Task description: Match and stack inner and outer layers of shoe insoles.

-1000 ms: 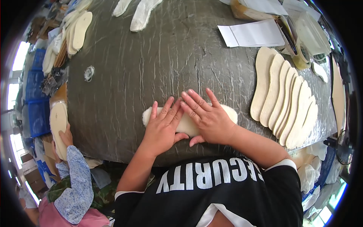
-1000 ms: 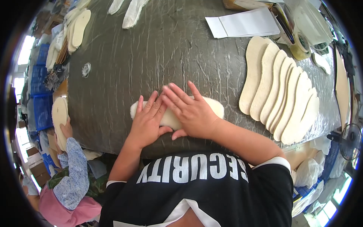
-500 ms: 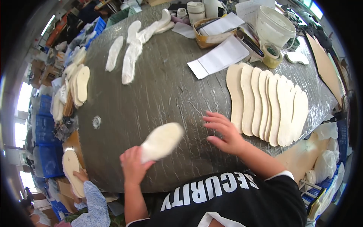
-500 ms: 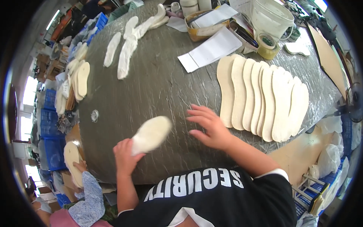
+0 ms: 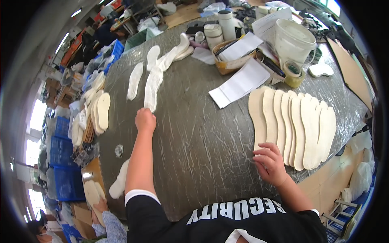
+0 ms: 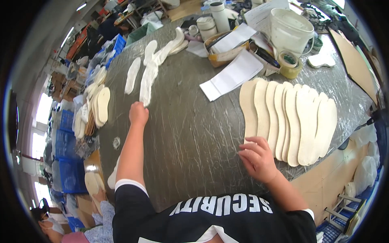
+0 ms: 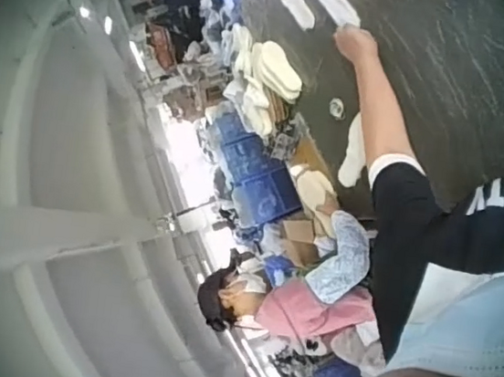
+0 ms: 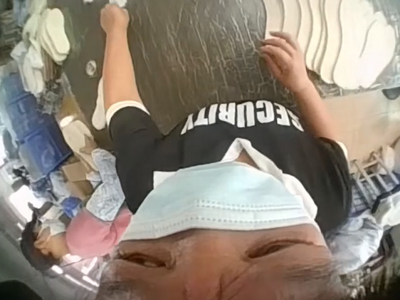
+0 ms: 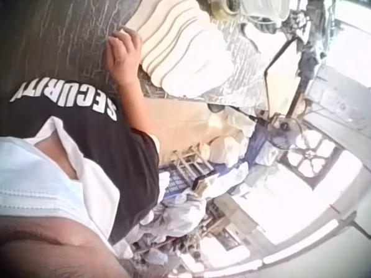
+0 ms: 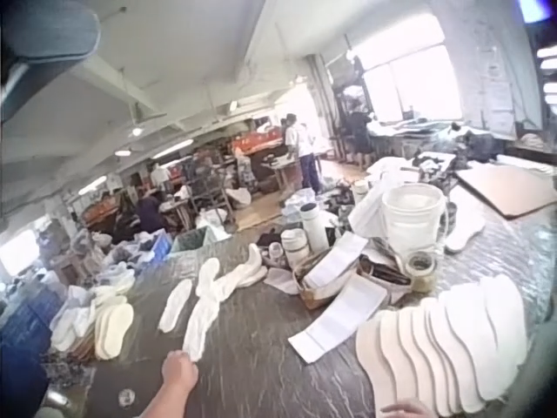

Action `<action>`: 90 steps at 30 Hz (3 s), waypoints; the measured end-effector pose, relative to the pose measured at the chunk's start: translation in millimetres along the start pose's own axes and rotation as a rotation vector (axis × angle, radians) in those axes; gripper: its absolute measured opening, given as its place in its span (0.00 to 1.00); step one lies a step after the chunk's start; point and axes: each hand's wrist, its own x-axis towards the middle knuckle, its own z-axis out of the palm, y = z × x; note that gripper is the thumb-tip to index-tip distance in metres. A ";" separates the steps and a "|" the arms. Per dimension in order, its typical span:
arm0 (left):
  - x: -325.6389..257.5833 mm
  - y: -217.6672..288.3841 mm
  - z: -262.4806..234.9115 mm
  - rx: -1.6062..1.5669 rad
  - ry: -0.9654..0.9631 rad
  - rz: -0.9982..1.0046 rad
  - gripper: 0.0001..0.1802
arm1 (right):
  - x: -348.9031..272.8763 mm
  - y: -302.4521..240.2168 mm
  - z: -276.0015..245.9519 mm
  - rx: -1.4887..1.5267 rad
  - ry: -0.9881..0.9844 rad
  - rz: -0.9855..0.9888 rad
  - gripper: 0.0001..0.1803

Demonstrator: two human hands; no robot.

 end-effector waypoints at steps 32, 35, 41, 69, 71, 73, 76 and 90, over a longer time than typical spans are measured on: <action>-352.2 -15.3 -97.9 -0.587 0.012 -0.057 0.10 | -24.9 3.0 56.6 0.329 -0.145 0.670 0.05; -325.4 -11.5 -105.6 -0.584 0.088 -0.112 0.10 | -47.3 -4.4 47.5 0.298 -0.117 0.437 0.08; -217.8 119.9 -122.2 -0.702 0.060 0.418 0.14 | -66.2 -27.1 -23.7 -0.109 -0.027 0.463 0.13; -95.6 291.1 -147.5 -2.701 -0.924 0.036 0.47 | -20.7 -59.5 -29.2 0.049 0.263 -0.263 0.20; -105.1 258.9 -159.3 -2.516 -0.626 -0.097 0.44 | -23.1 -59.3 -19.0 0.200 0.230 -0.191 0.26; -119.2 211.6 -160.3 -2.009 -0.416 0.043 0.47 | -34.7 -56.8 -12.8 0.360 0.136 0.072 0.29; -150.9 168.5 -183.4 -1.526 -0.257 -0.020 0.50 | -58.7 -38.2 -6.1 0.638 -0.080 0.656 0.34; -218.9 144.9 -147.0 -0.711 -0.447 0.361 0.33 | -64.6 -28.4 -2.7 1.149 -0.410 1.235 0.28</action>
